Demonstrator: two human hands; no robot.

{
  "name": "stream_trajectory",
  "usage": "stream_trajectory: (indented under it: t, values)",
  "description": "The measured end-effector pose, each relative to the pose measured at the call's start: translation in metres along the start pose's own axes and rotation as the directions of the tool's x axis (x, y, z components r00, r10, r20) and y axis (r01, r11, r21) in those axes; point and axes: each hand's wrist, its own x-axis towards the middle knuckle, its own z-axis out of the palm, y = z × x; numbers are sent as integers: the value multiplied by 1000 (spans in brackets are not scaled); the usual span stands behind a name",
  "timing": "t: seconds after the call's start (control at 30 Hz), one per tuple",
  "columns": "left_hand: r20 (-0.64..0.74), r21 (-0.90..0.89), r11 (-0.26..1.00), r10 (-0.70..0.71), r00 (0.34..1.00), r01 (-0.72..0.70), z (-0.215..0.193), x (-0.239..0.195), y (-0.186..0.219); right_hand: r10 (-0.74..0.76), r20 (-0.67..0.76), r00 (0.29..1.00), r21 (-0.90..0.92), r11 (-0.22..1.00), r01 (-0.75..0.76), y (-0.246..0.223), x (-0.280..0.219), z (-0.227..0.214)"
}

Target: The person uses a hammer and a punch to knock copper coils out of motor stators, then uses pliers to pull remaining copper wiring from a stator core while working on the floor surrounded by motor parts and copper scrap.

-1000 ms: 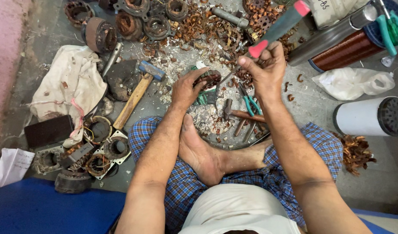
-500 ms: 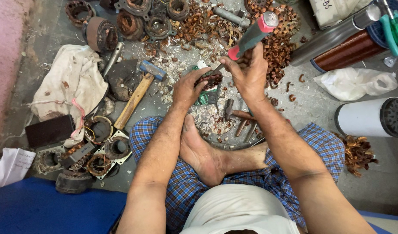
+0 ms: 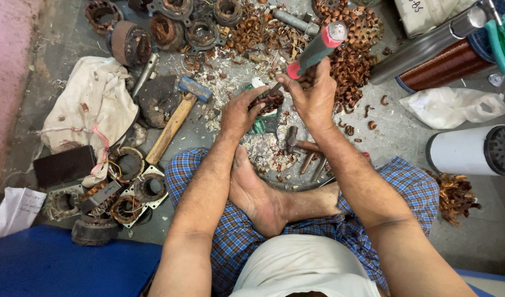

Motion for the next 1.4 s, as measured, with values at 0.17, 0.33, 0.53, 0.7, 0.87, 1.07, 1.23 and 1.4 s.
stream_trajectory:
  t: [0.17,0.33,0.53,0.7,0.87,1.07,1.23,1.4]
  values:
    - [28,11,1000,-11,1000,11,-6,-1,6,-35,30,999,-109,993,38,-2,-3,0]
    - [-38,-2,987,161,986,-161,-14,0,16,-67,13,998,-90,994,67,0,-1,4]
    - [27,-191,981,37,999,-31,-13,1,16,-14,-18,1000,-133,991,12,24,13,14]
    - [79,-299,946,-107,991,126,-10,8,5,299,-30,954,110,949,-295,39,34,14]
    - [61,-264,958,-101,993,113,-7,10,-3,541,-2,841,319,797,-512,37,35,4]
    - [111,-305,933,-165,980,192,-8,10,-3,712,45,700,506,588,-631,27,27,-3]
    - [53,-251,963,-92,994,102,-9,9,-1,803,140,579,640,373,-672,24,29,-8]
    - [71,-334,932,-125,990,141,-7,7,-1,662,205,721,700,415,-581,22,27,-21]
